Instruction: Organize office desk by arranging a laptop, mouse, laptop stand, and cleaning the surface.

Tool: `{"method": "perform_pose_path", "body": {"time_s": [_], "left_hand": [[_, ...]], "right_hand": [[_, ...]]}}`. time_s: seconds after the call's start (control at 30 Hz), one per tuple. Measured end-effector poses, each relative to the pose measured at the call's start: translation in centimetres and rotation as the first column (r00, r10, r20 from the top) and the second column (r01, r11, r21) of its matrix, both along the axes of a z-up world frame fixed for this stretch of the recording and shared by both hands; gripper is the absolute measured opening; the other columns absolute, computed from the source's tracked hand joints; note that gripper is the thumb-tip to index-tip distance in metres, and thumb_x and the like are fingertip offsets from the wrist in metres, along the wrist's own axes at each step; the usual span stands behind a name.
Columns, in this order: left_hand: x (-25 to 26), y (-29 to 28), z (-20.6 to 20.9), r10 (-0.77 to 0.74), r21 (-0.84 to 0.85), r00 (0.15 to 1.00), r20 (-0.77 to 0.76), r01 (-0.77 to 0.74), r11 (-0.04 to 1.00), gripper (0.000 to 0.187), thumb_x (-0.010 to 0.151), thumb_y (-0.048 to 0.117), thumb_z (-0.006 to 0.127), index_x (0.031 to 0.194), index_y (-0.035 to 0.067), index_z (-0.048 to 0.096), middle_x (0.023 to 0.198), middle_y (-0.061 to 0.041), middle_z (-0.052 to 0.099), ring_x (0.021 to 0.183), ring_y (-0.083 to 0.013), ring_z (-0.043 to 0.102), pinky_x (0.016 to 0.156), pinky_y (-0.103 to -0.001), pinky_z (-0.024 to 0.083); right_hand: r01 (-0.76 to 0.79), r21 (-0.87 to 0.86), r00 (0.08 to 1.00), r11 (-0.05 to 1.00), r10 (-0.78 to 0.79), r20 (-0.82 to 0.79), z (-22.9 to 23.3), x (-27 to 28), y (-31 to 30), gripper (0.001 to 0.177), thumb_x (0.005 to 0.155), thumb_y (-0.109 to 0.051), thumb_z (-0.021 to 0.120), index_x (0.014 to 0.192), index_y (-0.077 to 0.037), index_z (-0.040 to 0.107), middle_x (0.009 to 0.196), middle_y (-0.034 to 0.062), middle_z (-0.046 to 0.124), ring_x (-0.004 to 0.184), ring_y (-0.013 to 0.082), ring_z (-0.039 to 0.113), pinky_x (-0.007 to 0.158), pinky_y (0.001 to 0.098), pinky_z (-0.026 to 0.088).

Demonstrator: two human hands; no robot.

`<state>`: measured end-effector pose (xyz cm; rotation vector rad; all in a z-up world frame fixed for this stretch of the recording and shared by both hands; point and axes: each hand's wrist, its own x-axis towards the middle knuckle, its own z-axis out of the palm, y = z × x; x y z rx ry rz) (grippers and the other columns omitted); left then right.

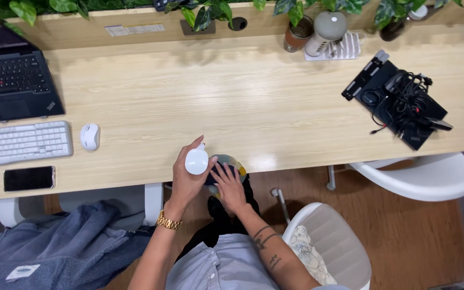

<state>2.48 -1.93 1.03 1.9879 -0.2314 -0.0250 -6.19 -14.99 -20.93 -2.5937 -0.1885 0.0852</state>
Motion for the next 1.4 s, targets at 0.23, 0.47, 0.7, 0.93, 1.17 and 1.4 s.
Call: {"method": "perform_pose_path", "body": {"time_s": [0.23,0.47,0.7,0.93,1.17,1.4], "left_hand": [[-0.7,-0.4,-0.9,-0.065,0.018,0.998,0.015,0.064,0.998,0.060,0.086,0.029,0.084,0.138,0.007,0.063,0.126,-0.011,0.060,0.119,-0.0249,0.063,0.100,-0.039,0.053],[0.0,-5.1,-2.4,-0.174,-0.009,0.983,-0.057,0.174,0.985,0.065,0.084,0.033,0.084,0.141,0.010,0.061,0.124,-0.011,0.059,0.116,-0.0248,0.064,0.100,-0.038,0.054],[1.4,-15.1,-4.0,-0.306,-0.051,0.952,-0.007,0.306,0.951,0.067,0.085,0.036,0.083,0.143,0.014,0.060,0.122,-0.011,0.062,0.113,-0.0250,0.065,0.099,-0.039,0.054],[3.1,-25.6,-5.4,-0.381,-0.017,0.922,-0.060,0.381,0.924,0.078,0.085,0.040,0.083,0.152,0.017,0.051,0.120,-0.011,0.062,0.112,-0.0242,0.065,0.098,-0.038,0.053],[4.0,-31.0,-6.8,-0.368,-0.057,0.925,-0.089,0.364,0.929,0.085,0.082,0.039,0.085,0.155,0.017,0.046,0.121,-0.011,0.062,0.112,-0.0244,0.064,0.098,-0.039,0.053],[3.9,-31.8,-8.9,-0.324,-0.008,0.938,-0.124,0.325,0.946,0.091,0.081,0.041,0.086,0.158,0.018,0.044,0.124,-0.011,0.063,0.115,-0.0249,0.064,0.101,-0.040,0.052]], "right_hand": [[0.311,0.001,0.929,0.950,-0.304,0.210,-3.1,-2.4,-10.5,0.045,0.102,-0.017,0.053,0.147,-0.018,0.056,0.161,0.0080,0.045,0.151,0.0316,0.039,0.126,0.0534,0.023],[0.586,-0.029,0.810,0.810,-0.586,0.021,-2.3,-2.3,-19.9,0.042,0.104,-0.025,0.048,0.145,-0.016,0.055,0.153,0.0151,0.050,0.139,0.0380,0.046,0.113,0.0556,0.033],[0.737,0.096,0.674,0.669,-0.737,-0.044,2.6,-0.5,-26.8,0.045,0.106,-0.029,0.048,0.148,-0.013,0.051,0.133,0.0233,0.064,0.110,0.0481,0.063,0.092,0.0550,0.050],[0.729,-0.010,0.679,0.684,-0.723,0.126,4.5,1.7,-34.9,0.042,0.105,-0.023,0.052,0.145,-0.010,0.054,0.138,0.0217,0.061,0.117,0.0456,0.062,0.093,0.0517,0.052],[0.679,-0.075,0.734,0.731,-0.671,0.107,5.8,3.5,-37.8,0.037,0.105,-0.021,0.052,0.140,-0.010,0.059,0.150,0.0133,0.056,0.134,0.0368,0.053,0.104,0.0496,0.046],[0.598,-0.174,0.790,0.783,-0.612,-0.036,0.5,3.4,-37.6,0.042,0.104,-0.029,0.051,0.143,-0.014,0.057,0.155,0.0061,0.049,0.142,0.0308,0.044,0.111,0.0553,0.039]]}}
